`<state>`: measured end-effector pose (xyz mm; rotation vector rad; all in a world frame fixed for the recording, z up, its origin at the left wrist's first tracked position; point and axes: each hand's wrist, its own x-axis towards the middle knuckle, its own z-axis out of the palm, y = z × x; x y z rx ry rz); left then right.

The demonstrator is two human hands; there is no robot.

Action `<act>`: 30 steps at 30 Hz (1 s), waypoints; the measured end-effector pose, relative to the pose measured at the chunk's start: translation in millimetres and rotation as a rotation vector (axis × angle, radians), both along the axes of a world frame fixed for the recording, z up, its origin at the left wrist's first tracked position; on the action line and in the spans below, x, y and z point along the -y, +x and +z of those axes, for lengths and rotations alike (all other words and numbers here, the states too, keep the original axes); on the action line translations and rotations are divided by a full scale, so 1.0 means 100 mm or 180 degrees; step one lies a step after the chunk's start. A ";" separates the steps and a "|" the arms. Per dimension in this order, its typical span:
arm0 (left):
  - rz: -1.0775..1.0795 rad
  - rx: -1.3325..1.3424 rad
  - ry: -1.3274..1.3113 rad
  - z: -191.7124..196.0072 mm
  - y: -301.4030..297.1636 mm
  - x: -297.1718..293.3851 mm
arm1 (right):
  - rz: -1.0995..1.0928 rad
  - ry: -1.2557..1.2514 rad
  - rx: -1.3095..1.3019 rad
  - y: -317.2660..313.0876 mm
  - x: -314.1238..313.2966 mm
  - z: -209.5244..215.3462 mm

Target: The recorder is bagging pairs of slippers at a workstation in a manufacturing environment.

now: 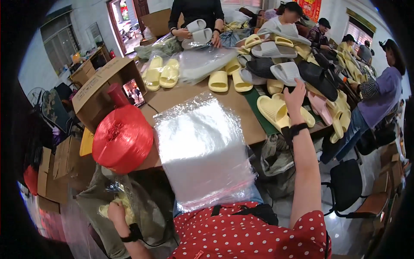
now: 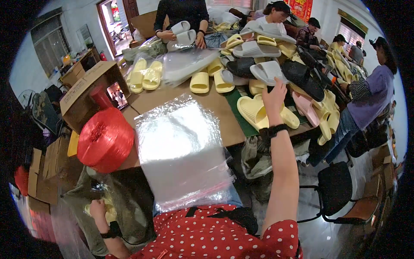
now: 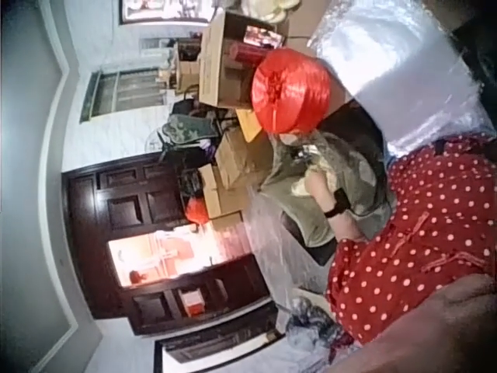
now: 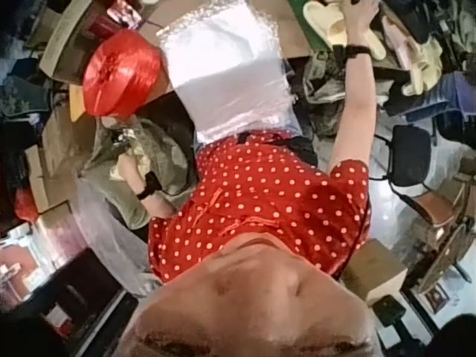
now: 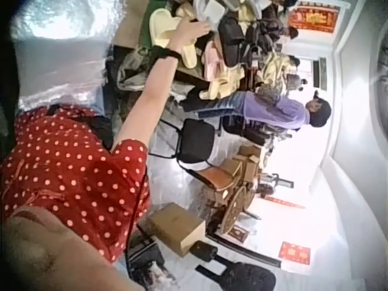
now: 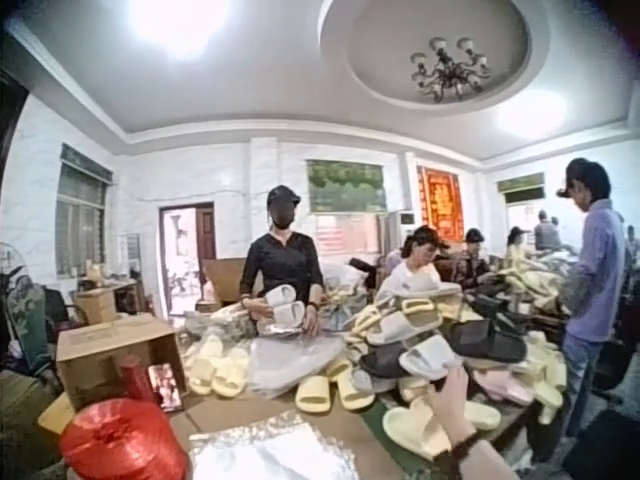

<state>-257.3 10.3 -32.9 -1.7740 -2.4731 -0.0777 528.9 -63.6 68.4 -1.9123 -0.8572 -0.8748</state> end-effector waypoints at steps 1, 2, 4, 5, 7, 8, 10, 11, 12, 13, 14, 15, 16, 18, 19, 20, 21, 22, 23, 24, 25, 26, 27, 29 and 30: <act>-0.0392 0.0415 -0.0305 0.33 0.24 0.10 | -0.0090 0.0080 0.0224 0.10 -0.11 0.05; -0.0792 0.0840 -0.0617 0.60 0.52 0.18 | -0.0185 0.0153 0.0458 0.21 -0.20 0.11; -0.1756 0.2006 -0.0434 1.02 1.16 0.33 | 0.0107 0.0031 0.0645 0.32 -0.43 0.28; -0.2092 0.2241 -0.0331 1.07 1.39 0.33 | 0.0371 -0.0166 0.0685 0.18 -0.60 0.40; -0.2967 0.2176 -0.0117 1.02 1.78 0.23 | 0.0524 -0.0609 0.0715 0.11 -0.87 0.58; -0.3450 0.1845 0.0012 0.95 1.94 0.15 | 0.0534 -0.0584 0.0734 0.16 -0.99 0.63; -0.3719 0.1443 -0.0077 0.83 2.26 0.07 | 0.0255 -0.0603 0.0418 0.39 -1.21 0.71; -0.4062 0.1524 -0.0171 0.77 2.39 -0.02 | 0.0068 -0.0780 0.0252 0.66 -1.27 0.74; -0.4178 0.1424 -0.0009 0.67 2.48 -0.06 | 0.0094 -0.0766 0.0269 0.73 -1.37 0.78; -0.4106 0.1428 -0.0155 0.59 2.54 -0.10 | -0.0057 -0.0936 -0.0104 0.79 -1.47 0.81; -0.4031 0.1423 -0.0289 0.54 2.59 -0.12 | -0.0202 -0.1093 -0.0479 0.81 -1.54 0.85; -0.3986 0.1416 -0.0247 0.45 2.58 -0.14 | -0.0258 -0.1294 -0.0675 0.78 -1.62 0.91; -0.4014 0.1399 -0.0162 0.33 2.56 -0.14 | -0.0210 -0.1279 -0.0658 0.74 -1.69 0.94; -0.4082 0.1390 -0.0083 0.26 2.59 -0.19 | -0.0278 -0.1786 -0.1246 0.75 -1.75 0.93; -0.4094 0.1313 -0.0003 0.23 2.61 -0.19 | -0.0282 -0.1790 -0.1247 0.75 -1.80 0.91; -0.4105 0.1231 0.0060 0.22 2.61 -0.19 | -0.0233 -0.1785 -0.1185 0.72 -1.84 0.86; -0.4121 0.1220 0.0083 0.20 2.61 -0.20 | -0.0189 -0.1788 -0.1128 0.68 -1.88 0.79; -0.4128 0.1223 0.0038 0.20 2.61 -0.22 | -0.0149 -0.1799 -0.1078 0.63 -1.90 0.72; -0.4092 0.1214 0.0022 0.25 2.64 -0.22 | -0.0181 -0.1726 -0.1078 0.54 -1.93 0.71; -0.4035 0.1206 -0.0008 0.29 2.64 -0.20 | -0.0172 -0.1790 -0.1100 0.37 -1.95 0.69; -0.3996 0.1272 -0.0067 0.31 2.62 -0.17 | 0.0020 -0.1817 -0.1040 0.18 -1.96 0.66; -0.4003 0.1284 -0.0120 0.32 2.62 -0.17 | 0.0187 -0.1816 -0.0979 0.02 -1.94 0.64; -0.4014 0.1230 -0.0069 0.31 2.64 -0.18 | 0.0325 -0.1750 -0.0832 -0.12 -1.94 0.56; -0.4032 0.1184 0.0028 0.25 2.65 -0.20 | 0.0341 -0.1697 -0.0934 -0.48 -1.90 0.37; -0.4026 0.1196 -0.0008 0.22 2.65 -0.20 | 0.0402 -0.1687 -0.1013 -0.63 -1.86 0.30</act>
